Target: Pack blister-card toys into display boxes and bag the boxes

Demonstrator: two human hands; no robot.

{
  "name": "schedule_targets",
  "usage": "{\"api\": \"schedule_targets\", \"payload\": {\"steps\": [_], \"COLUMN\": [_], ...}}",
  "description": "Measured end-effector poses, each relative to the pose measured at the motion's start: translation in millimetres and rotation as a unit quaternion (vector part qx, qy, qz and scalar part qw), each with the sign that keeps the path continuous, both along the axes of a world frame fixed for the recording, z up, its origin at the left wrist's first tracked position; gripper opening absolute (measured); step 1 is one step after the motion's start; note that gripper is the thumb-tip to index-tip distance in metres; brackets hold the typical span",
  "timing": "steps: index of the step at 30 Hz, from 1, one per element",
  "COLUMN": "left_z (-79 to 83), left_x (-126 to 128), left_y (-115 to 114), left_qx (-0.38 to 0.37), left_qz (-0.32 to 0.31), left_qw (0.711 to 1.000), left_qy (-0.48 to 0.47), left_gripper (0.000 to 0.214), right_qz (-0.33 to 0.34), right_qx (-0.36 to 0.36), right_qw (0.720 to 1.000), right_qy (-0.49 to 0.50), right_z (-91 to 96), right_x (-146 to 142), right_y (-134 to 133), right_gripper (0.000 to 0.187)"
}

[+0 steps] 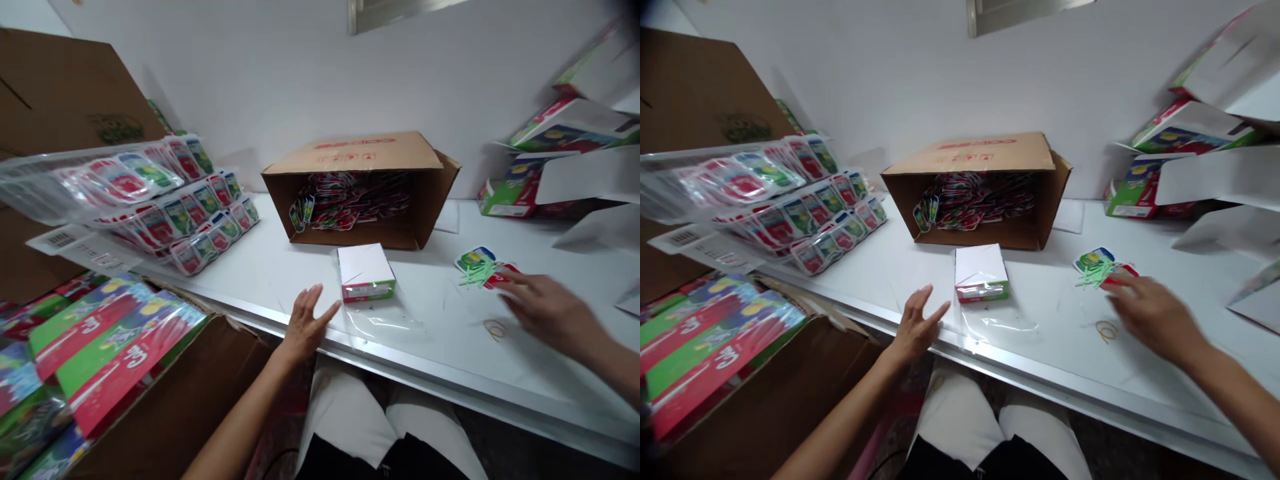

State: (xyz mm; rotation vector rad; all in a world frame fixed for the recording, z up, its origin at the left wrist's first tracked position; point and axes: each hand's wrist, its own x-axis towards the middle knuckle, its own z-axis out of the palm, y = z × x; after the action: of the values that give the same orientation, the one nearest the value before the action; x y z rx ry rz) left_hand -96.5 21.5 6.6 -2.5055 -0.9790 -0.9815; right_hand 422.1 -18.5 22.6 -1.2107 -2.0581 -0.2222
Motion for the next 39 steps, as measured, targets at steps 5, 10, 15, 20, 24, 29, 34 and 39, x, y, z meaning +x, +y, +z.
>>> {"api": "schedule_targets", "payload": {"steps": [5,10,15,20,24,29,34,39], "left_z": [16.4,37.6,36.9,5.3,-9.2,1.8,-7.6,-15.0], "left_x": [16,22,22,20,25,34,35,47], "left_y": [37,46,44,38,36,38,34,26], "left_qx": [0.038,-0.046,-0.134,-0.114,-0.095,-0.197,-0.16,-0.183], "left_qz": [-0.121,-0.185,-0.217,-0.197,-0.143,-0.197,-0.187,-0.163], "left_qw": [0.976,0.943,0.947,0.968,0.985,0.959,0.969,0.955], "left_qy": [0.179,0.273,0.198,0.109,0.033,0.043,-0.029,-0.168], "left_gripper": [0.074,0.057,0.046,0.049,0.056,0.045,0.035,0.032], "right_qz": [0.13,0.276,0.384,0.381,0.373,0.371,0.362,0.34], "right_qx": [-0.013,-0.007,-0.021,-0.009,-0.017,-0.04,-0.063,-0.127], "right_qw": [0.966,0.933,0.902,0.91,0.917,0.916,0.925,0.932], "right_qy": [-0.222,-0.229,-0.195,-0.163,-0.138,-0.144,-0.099,-0.002], "right_z": [-2.7,2.6,4.1,-0.8,-5.7,-3.0,0.3,7.9], "right_x": [-114,-144,-152,-151,-148,-147,-148,-150], "right_y": [50,87,96,94,90,88,81,73], "right_gripper": [0.067,0.047,0.022,0.02,0.016,0.019,0.021,0.032]}}
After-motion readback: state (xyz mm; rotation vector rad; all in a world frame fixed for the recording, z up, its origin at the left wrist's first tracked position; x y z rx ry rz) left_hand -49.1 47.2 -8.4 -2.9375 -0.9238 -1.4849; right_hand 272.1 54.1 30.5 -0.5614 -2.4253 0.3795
